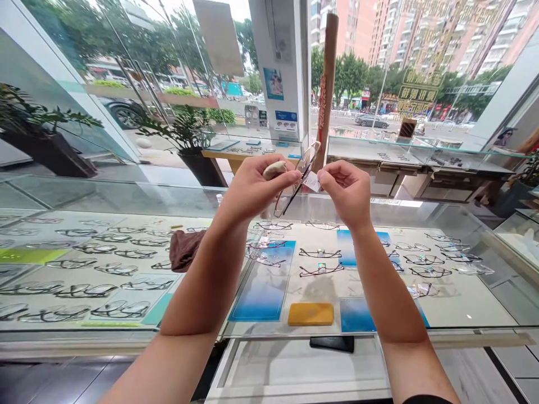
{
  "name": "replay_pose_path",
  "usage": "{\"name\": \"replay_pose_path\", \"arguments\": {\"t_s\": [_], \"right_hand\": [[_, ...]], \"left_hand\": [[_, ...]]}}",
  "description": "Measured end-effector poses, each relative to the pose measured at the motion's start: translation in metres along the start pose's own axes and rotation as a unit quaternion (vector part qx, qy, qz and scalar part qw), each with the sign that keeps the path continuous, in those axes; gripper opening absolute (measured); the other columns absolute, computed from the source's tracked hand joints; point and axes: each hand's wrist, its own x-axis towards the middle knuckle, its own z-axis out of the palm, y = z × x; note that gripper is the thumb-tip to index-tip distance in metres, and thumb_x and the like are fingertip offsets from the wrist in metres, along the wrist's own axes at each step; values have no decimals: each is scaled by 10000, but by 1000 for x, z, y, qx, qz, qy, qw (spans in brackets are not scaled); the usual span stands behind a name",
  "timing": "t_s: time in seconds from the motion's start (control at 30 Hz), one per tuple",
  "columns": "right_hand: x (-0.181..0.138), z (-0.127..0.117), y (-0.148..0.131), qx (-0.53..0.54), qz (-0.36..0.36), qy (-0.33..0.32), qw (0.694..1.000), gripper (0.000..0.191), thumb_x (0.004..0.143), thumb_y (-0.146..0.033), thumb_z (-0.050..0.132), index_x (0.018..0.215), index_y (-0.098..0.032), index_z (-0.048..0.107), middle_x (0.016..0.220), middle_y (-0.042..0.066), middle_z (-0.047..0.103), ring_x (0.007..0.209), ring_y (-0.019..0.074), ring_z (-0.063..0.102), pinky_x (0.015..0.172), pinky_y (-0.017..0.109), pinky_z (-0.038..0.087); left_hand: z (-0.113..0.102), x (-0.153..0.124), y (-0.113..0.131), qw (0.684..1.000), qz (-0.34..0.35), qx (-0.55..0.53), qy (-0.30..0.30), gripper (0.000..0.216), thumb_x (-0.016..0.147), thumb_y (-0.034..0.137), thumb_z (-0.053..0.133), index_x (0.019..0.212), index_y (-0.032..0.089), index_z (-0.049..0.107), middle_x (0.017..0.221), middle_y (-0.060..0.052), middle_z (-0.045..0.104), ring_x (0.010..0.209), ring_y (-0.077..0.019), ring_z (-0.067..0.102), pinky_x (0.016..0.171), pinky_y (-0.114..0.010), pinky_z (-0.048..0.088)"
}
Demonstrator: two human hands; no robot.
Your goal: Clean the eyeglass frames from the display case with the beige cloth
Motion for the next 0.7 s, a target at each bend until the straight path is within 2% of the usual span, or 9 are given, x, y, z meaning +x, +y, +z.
{"name": "replay_pose_path", "arguments": {"t_s": [0.1,0.23,0.3,0.47,0.7], "right_hand": [[5,-2,-12,-14,-38,34,999,302,822,-513,765,713,-258,645,638,-24,636,593,135,617,604,316,554],[3,-10,-15,-16,-67,71,995,227,817,-404,787,701,-254,661,632,-28,626,585,130,587,590,313,520],[0,-11,-15,-7,-61,56,997,209,799,-365,798,689,-249,663,623,-33,617,575,122,568,585,307,508],[-4,-5,-15,15,-11,-33,999,210,783,-369,784,679,-235,660,634,-30,643,579,117,575,600,301,526],[-1,-4,-14,57,2,-52,997,152,766,-312,760,678,-228,669,626,-32,657,564,113,590,585,290,537]], "left_hand": [[-2,-4,9,999,10,-29,37,270,827,342,675,643,210,528,569,48,456,532,-98,378,509,-256,305],[-3,-5,12,998,12,-39,45,229,822,326,678,662,216,558,540,52,450,528,-106,394,501,-250,339],[-1,-5,10,998,14,-43,44,220,824,325,686,673,219,566,539,56,443,527,-106,393,503,-249,345],[10,-7,4,997,17,-45,58,250,841,355,705,690,222,558,598,42,499,547,-110,404,507,-255,342],[25,-11,-3,996,39,-38,68,294,887,409,723,727,210,577,642,34,523,552,-101,409,517,-256,316]]}}
